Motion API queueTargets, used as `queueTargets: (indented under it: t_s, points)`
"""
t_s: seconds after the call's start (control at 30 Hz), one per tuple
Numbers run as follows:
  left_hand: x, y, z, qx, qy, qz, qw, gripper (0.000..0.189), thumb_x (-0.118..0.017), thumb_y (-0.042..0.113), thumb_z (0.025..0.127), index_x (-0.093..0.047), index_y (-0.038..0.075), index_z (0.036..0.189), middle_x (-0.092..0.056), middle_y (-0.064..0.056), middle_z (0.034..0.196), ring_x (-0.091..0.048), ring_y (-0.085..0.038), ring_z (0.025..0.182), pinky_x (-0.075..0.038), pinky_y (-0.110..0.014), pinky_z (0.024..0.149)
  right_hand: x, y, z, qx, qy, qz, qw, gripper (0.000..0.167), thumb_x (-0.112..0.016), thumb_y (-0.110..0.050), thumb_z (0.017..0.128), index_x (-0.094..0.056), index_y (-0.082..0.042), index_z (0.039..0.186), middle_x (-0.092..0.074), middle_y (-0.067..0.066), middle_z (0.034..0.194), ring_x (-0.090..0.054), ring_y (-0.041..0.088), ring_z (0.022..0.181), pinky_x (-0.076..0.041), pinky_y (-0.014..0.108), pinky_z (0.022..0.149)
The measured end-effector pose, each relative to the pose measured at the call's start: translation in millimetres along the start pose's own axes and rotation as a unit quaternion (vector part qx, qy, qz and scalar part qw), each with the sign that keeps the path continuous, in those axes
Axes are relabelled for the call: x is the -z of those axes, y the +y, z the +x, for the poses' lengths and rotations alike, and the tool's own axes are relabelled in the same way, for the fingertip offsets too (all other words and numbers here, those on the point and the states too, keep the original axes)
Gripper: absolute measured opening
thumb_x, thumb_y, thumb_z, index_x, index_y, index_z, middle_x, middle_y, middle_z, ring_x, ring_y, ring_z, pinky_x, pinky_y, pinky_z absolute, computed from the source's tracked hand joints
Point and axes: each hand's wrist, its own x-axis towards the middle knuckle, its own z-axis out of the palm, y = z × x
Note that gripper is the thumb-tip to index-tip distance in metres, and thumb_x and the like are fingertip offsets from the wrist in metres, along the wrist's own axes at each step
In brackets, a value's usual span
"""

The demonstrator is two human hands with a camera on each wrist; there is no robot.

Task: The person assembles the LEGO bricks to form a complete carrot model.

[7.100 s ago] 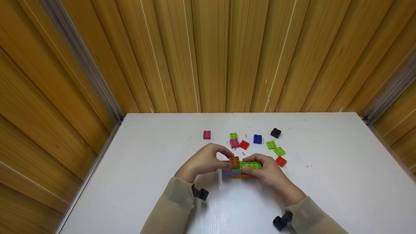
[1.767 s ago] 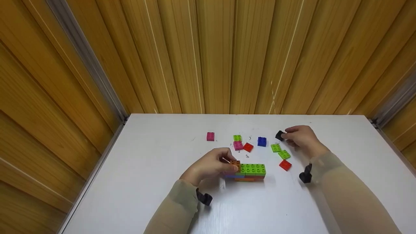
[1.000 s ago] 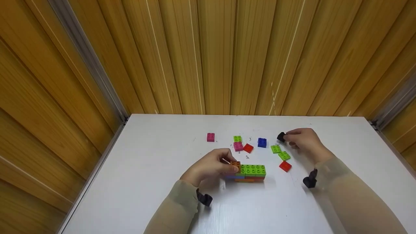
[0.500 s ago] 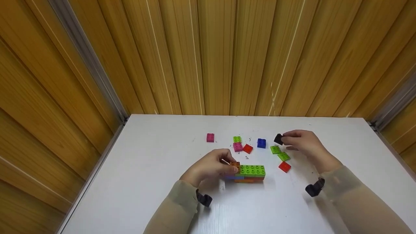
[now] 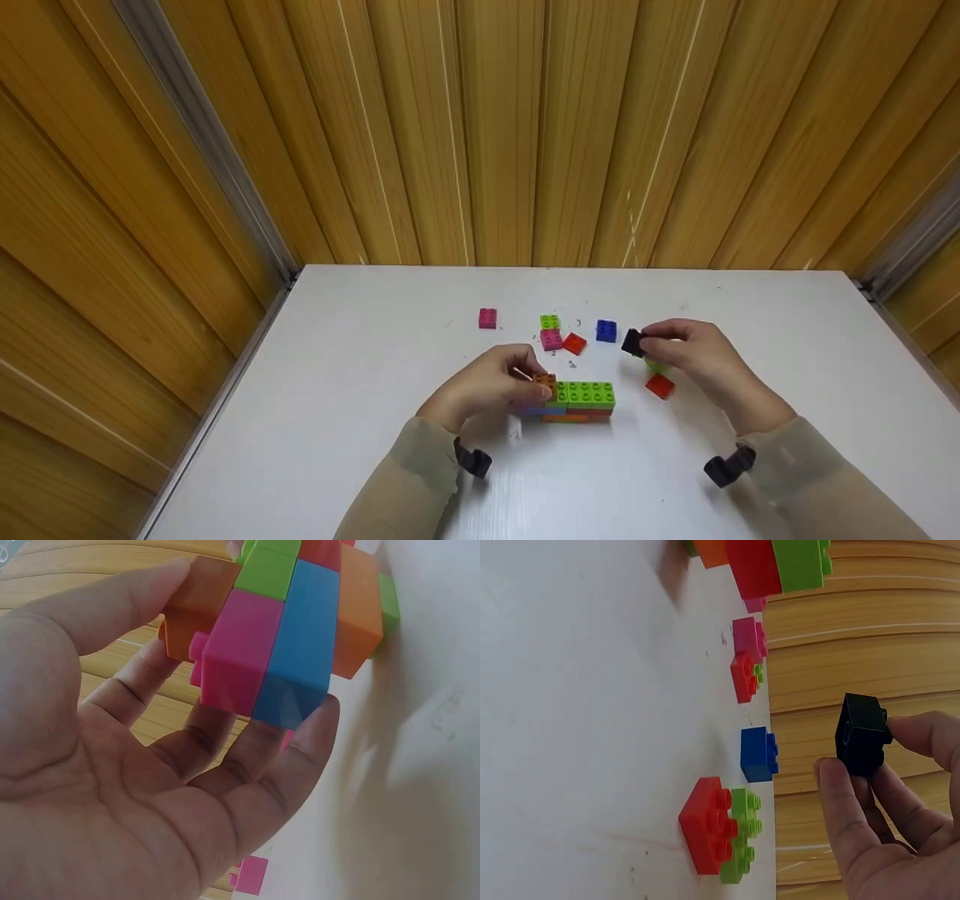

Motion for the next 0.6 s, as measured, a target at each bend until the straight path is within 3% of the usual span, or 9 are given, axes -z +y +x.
queueTargets:
  t_s: [0.1,0.33,0.6]
  points:
    - [-0.3,0.7,-0.7,-0.001,0.0,-0.008,1.0,0.017,-0.091,0.023,0.096,-0.077,0.017,0.104,-0.08,0.001,0.114,-0.071,-0.02,0.11,-0.058,-0.033,0.097,-7.5,-2.4,-7.8,0.004,0.0,0.001,1.0,0.049,-0.077,-0.03,0.108,-0.07,0.0,0.146,-0.078,0.012,0.14,-0.074,0.008,0.111,-0.055,0.016,0.095]
    - [-0.6,-0.3,0.3,-0.002,0.002,-0.002,1.0,0.015,-0.09,0.023,0.096,-0.077,0.018,0.103,-0.08,0.002,0.114,-0.071,-0.022,0.112,-0.057,-0.036,0.1,-24.1,-8.3,-23.7,0.01,-0.017,0.003,0.9998,0.046,-0.077,-0.031,0.108,-0.073,-0.004,0.145,-0.067,0.021,0.157,-0.072,0.02,0.126,-0.057,0.019,0.099]
    - [-0.6,-0.1,0.8,-0.004,0.004,0.005,1.0,0.015,-0.09,0.024,0.096,-0.077,0.019,0.103,-0.081,0.004,0.116,-0.071,-0.022,0.113,-0.058,-0.036,0.101,-40.1,-11.2,-35.1,0.045,-0.024,0.008,0.9987,0.04,-0.079,-0.026,0.106,-0.076,-0.006,0.141,-0.072,0.017,0.152,-0.072,0.019,0.124,-0.054,0.029,0.102]
